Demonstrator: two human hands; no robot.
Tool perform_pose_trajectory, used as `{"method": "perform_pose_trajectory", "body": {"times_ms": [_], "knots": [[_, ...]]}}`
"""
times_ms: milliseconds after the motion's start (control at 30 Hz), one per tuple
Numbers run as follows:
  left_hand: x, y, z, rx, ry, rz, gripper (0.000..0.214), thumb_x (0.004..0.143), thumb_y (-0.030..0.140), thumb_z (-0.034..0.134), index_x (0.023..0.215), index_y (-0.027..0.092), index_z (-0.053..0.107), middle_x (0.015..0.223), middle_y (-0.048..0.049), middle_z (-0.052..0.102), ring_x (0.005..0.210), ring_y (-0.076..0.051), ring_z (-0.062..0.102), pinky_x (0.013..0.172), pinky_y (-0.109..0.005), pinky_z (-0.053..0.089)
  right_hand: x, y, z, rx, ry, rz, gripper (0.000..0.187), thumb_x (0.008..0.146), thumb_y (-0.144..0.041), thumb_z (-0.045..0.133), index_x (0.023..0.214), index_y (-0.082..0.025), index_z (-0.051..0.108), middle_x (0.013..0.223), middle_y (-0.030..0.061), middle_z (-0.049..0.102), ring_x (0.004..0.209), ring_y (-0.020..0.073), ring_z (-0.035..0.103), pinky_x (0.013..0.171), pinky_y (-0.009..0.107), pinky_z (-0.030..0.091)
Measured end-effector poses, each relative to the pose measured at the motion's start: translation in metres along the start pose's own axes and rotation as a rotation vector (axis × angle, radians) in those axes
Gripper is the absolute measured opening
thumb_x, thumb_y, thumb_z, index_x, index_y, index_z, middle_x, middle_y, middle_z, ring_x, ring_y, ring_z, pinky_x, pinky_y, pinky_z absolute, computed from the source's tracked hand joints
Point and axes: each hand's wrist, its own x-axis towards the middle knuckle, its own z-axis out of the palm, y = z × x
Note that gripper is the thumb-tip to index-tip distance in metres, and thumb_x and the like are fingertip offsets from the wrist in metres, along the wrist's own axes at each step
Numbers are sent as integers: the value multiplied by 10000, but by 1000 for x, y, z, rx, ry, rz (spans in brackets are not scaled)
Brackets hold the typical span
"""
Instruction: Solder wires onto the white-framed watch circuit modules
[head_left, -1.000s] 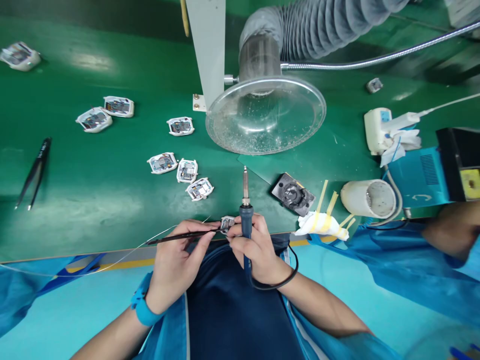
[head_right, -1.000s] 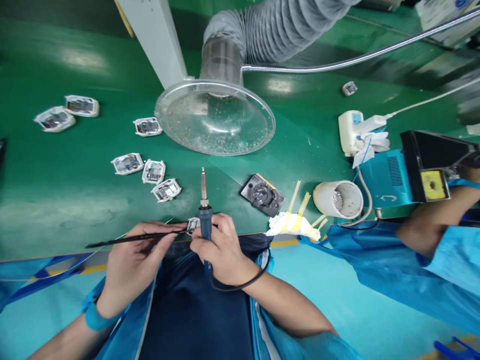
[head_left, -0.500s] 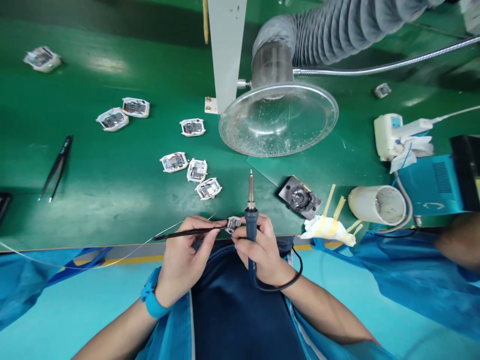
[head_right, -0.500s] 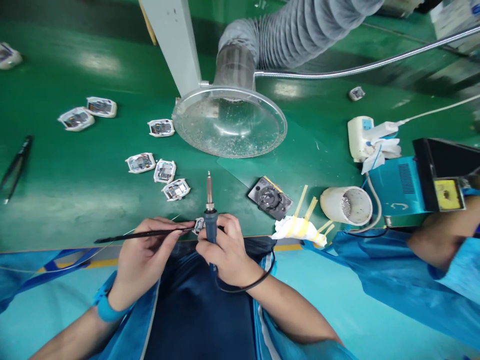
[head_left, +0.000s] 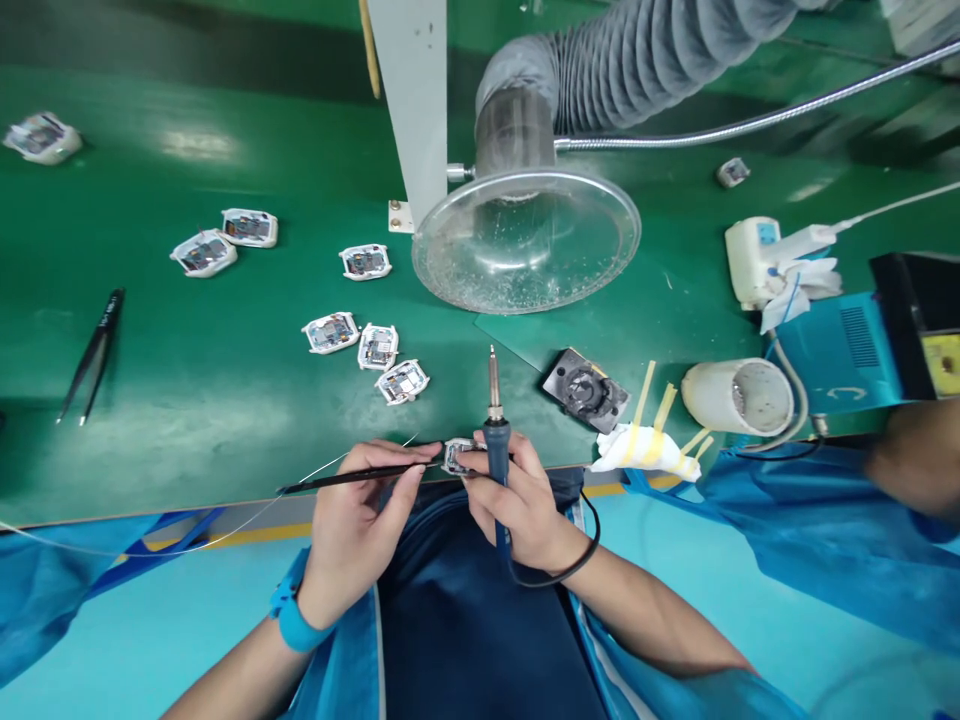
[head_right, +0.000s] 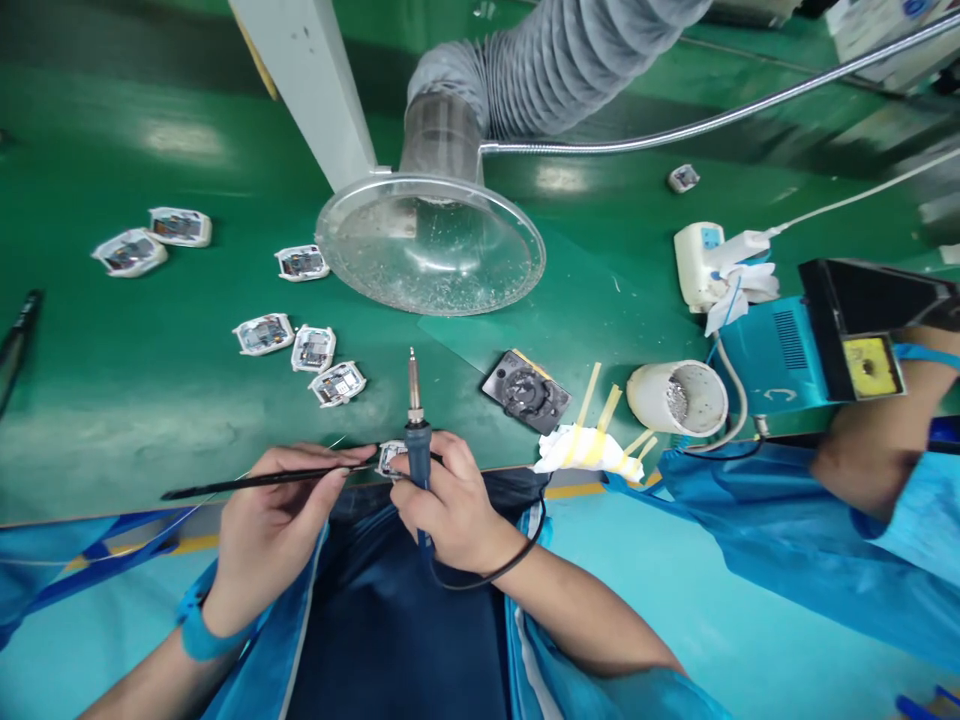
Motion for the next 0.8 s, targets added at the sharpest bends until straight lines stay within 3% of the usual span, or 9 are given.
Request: {"method": "perform_pose_trajectory", "body": {"times_ms": [167,400,567,800], "knots": [[-2,2,-1,28,-33,13,30,951,269,672,953,299,676,984,-15,761,966,-242,784,859,-410,693,-4,2,0,60,16,9,135,920,-64,662,945,-194,684,1059,71,761,1189,266,654,970,441,582],[0,3,0,69,-33,22,17,954,288,674,968,281,668,1001,-25,772,955,-234,782,847,-386,687,-6,5,0,-27,-68,9,136,977,-152,642,911,-223,737,1064,38,755,1183,260,632,993,425,567],[0,5,1,94,-21,25,43,962,301,671,938,268,658,992,-22,780,954,-226,779,871,-390,677,-1,5,-2,5,-11,-4,161,993,-152,623,901,-215,739,1038,44,762,1146,242,632,981,414,572],[-1,4,4,88,-10,32,24,970,277,662,947,278,654,1003,-15,782,968,-207,778,891,-386,671,1,6,-4,26,-39,-39,147,985,-146,642,900,-220,737,1059,33,757,1165,228,632,1004,412,552]]}}
